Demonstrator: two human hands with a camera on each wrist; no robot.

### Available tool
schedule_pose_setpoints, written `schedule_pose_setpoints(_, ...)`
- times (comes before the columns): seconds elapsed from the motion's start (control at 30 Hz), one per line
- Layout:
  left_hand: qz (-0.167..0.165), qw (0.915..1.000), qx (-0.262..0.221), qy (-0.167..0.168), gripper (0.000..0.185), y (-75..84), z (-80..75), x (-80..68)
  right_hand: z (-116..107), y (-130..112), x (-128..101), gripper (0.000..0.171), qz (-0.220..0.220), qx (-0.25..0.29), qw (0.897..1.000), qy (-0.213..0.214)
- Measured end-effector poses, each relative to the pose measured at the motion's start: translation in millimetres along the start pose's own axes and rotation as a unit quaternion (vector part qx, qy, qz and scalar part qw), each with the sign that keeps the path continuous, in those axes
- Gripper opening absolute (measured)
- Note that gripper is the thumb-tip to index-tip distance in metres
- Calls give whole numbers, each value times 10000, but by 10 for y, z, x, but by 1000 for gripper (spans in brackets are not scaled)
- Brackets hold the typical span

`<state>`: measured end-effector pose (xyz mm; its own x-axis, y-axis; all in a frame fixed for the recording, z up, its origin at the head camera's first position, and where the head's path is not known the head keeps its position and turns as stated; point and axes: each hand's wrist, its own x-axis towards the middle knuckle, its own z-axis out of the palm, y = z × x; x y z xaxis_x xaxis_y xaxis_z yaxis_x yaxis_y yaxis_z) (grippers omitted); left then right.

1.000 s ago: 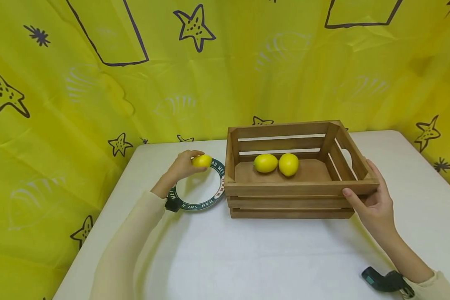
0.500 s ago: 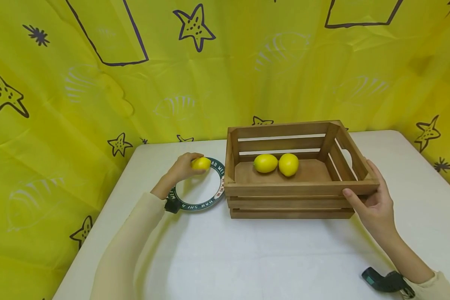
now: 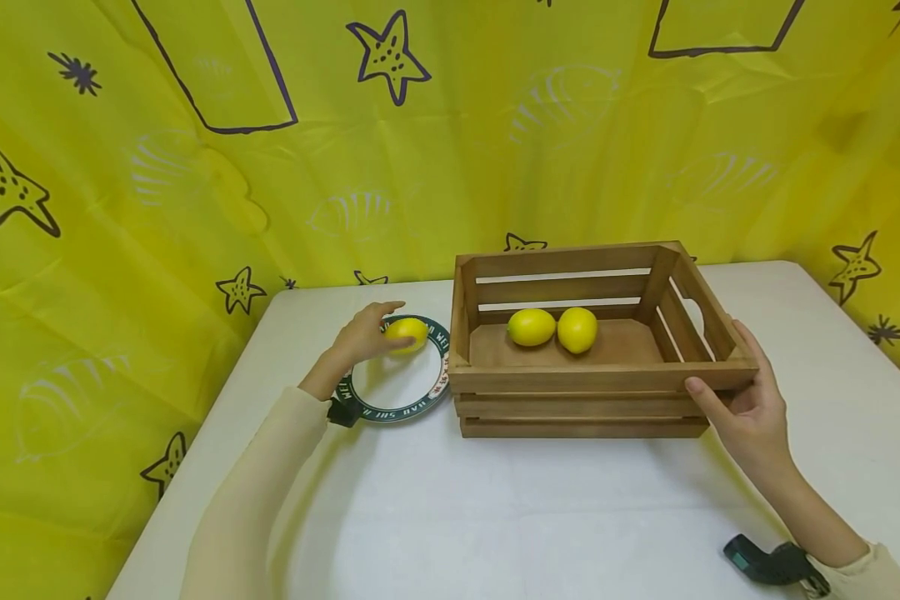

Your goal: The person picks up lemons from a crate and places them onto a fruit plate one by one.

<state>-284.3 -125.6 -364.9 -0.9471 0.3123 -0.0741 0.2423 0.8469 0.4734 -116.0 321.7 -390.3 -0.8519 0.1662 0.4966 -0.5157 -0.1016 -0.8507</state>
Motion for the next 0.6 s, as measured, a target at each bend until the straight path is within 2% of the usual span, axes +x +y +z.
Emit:
schedule_pose_setpoints(0.2,-9,9997,-138,221,71,52,-59,-42,11,-10,-2,81,46,-16,10000,28)
schedule_pose_setpoints(0.43,259,9981,-315,460,69,146,-124,-76,13,-8,-1,81,30,-44,10000,47)
schedule_pose_setpoints(0.6,455,9967,-298,599,68,273,-184,-85,12,-6,3,81,12,-3,10000,38)
